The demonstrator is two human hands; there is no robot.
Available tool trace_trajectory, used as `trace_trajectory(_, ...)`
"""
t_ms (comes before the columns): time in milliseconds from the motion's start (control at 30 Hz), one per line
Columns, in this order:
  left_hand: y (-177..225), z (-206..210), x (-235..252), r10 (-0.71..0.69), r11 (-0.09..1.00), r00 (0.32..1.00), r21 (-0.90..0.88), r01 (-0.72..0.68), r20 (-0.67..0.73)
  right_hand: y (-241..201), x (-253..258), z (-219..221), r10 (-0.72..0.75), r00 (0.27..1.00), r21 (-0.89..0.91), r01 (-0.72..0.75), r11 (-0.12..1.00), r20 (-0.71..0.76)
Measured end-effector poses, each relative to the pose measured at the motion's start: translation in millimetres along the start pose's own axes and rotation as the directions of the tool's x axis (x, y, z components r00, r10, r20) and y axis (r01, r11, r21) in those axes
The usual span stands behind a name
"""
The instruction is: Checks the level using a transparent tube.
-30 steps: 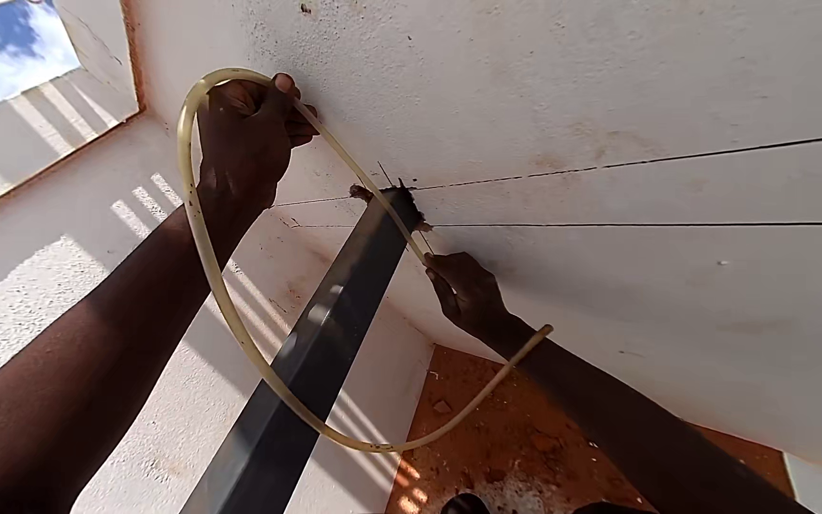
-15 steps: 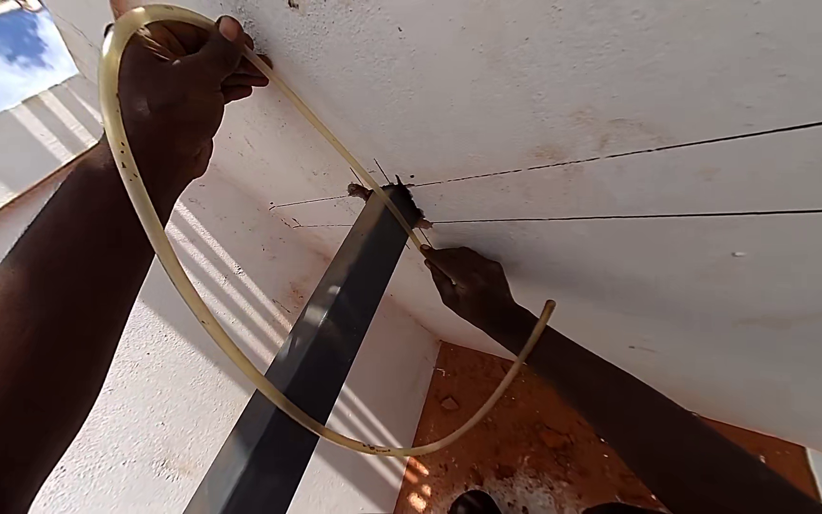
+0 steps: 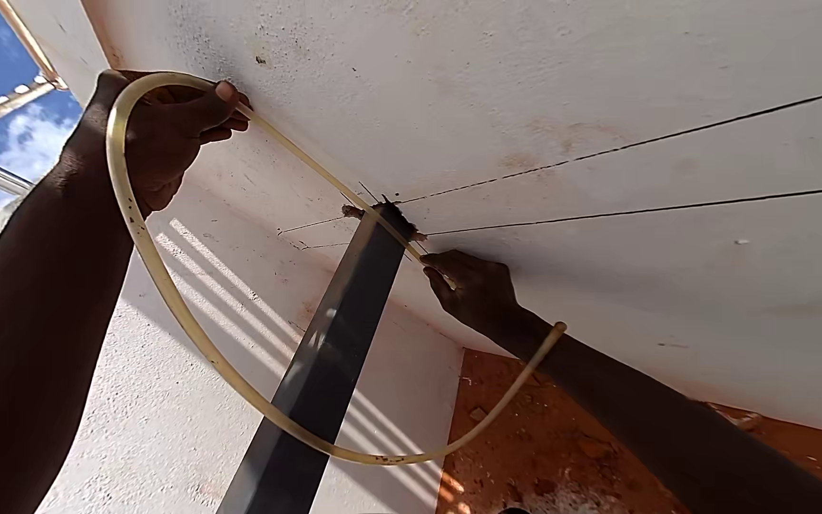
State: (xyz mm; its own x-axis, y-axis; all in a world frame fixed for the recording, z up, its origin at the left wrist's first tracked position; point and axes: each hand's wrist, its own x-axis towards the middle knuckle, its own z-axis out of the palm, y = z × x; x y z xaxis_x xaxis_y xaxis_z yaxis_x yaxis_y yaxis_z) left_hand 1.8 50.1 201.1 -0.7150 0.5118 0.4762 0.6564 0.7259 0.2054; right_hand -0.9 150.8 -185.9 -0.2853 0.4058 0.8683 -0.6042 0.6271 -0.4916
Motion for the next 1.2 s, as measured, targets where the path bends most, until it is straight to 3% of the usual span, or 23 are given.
trace_trajectory(667,7.4,0.6,6.5,-0.058,0.989,0.998,0.140,0.054,0.024,1.5,1.2,-1.2,-0.031,0.996,-0.051,0.035,0.998,0.079)
trace_trajectory(1200,6.0,-0.3,9.4,-0.060,0.993,0.998,0.099,0.058,0.019,-2.0,4.1,-2.3,-0.016,0.997,-0.053,0.020,0.998,0.076)
